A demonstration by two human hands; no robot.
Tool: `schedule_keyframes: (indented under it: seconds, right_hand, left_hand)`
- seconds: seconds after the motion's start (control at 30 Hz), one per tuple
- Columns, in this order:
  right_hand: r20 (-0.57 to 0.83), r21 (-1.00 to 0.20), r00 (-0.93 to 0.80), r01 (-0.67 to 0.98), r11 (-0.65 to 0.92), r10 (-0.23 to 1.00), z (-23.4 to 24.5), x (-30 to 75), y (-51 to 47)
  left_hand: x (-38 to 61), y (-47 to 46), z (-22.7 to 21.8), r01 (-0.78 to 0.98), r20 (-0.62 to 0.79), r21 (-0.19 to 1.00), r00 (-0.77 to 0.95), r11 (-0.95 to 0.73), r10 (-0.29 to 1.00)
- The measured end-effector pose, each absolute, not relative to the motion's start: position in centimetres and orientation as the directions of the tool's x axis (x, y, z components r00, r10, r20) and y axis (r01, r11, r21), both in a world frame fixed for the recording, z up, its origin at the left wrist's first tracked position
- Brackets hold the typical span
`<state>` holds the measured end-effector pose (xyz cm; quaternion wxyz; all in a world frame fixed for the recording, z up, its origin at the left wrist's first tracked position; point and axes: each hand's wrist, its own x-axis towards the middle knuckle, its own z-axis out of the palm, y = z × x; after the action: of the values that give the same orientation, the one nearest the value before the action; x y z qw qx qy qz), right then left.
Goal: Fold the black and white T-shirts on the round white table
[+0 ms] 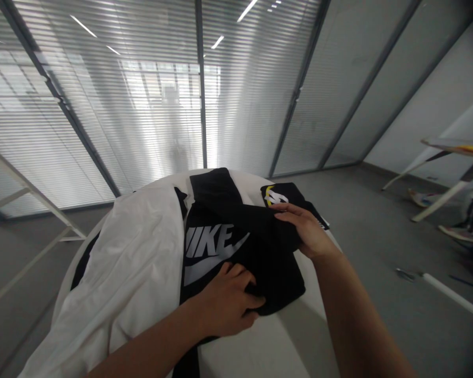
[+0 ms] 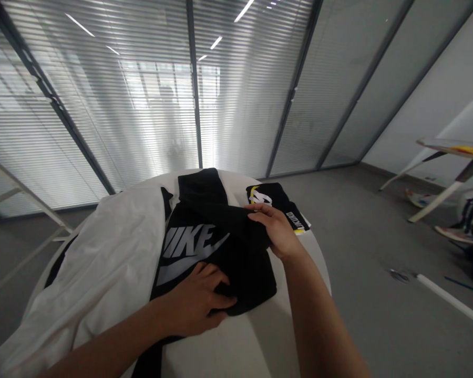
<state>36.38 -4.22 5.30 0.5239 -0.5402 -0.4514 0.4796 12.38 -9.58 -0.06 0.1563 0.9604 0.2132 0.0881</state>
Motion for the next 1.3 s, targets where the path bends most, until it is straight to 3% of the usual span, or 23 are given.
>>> schedule_keyframes:
  seconds: [0.17,0.33,0.43,0.53,0.63,0.73,0.87,1.03,1.2,1.3]
  right_hand:
    - [-0.090,-0.984,0.142,-0.162,-0.067,0.986,5.6,37.1,-4.3]
    - [-0.051,-0.987,0.179,-0.156,-0.023,0.982,6.3,37.8,-4.7]
    - [-0.013,-0.988,0.127,-0.151,0.007,0.992,6.7,37.7,-5.1]
    - [0.020,-0.984,-0.019,-0.179,0.016,1.000,6.7,36.7,-5.6]
    - [0.042,-0.989,-0.214,-0.146,0.010,0.976,6.4,34.5,-6.3]
    - [0.079,-0.997,-0.445,-0.015,0.081,0.892,6.1,31.7,-7.3]
    - [0.050,-0.963,-0.674,0.164,0.215,0.737,6.0,28.8,-8.8]
    - [-0.026,-0.923,-0.820,0.239,0.301,0.571,5.3,26.8,-9.5]
    - [-0.092,-0.955,-0.888,0.206,0.212,0.450,4.1,25.2,-9.8]
    - [-0.095,-0.977,-0.923,0.158,0.143,0.374,4.2,25.0,-10.0]
  left_hand:
    - [12.6,-10.0,-0.2,0.313,0.119,0.410,0.913,-0.857,0.390]
    - [12.4,-10.2,0.2,0.298,0.099,0.499,0.913,-0.814,0.395]
    - [11.9,-9.4,1.1,0.273,0.091,0.623,0.905,-0.733,0.415]
    - [10.7,-7.3,1.8,0.303,0.113,0.798,0.774,-0.521,0.623]
    - [9.1,-4.4,1.6,0.301,0.012,0.938,0.466,-0.171,0.885]
    - [7.9,-2.2,1.0,0.179,-0.137,0.981,0.331,0.080,0.934]
    - [7.5,-1.6,0.8,0.164,-0.153,0.981,0.348,0.101,0.925]
    - [7.1,-1.6,1.2,0.393,-0.181,0.919,0.322,0.043,0.929]
    - [5.3,-0.5,0.4,0.722,0.035,0.642,0.310,-0.259,0.950]
    - [4.5,-0.4,0.1,0.833,0.006,0.450,0.357,-0.321,0.934]
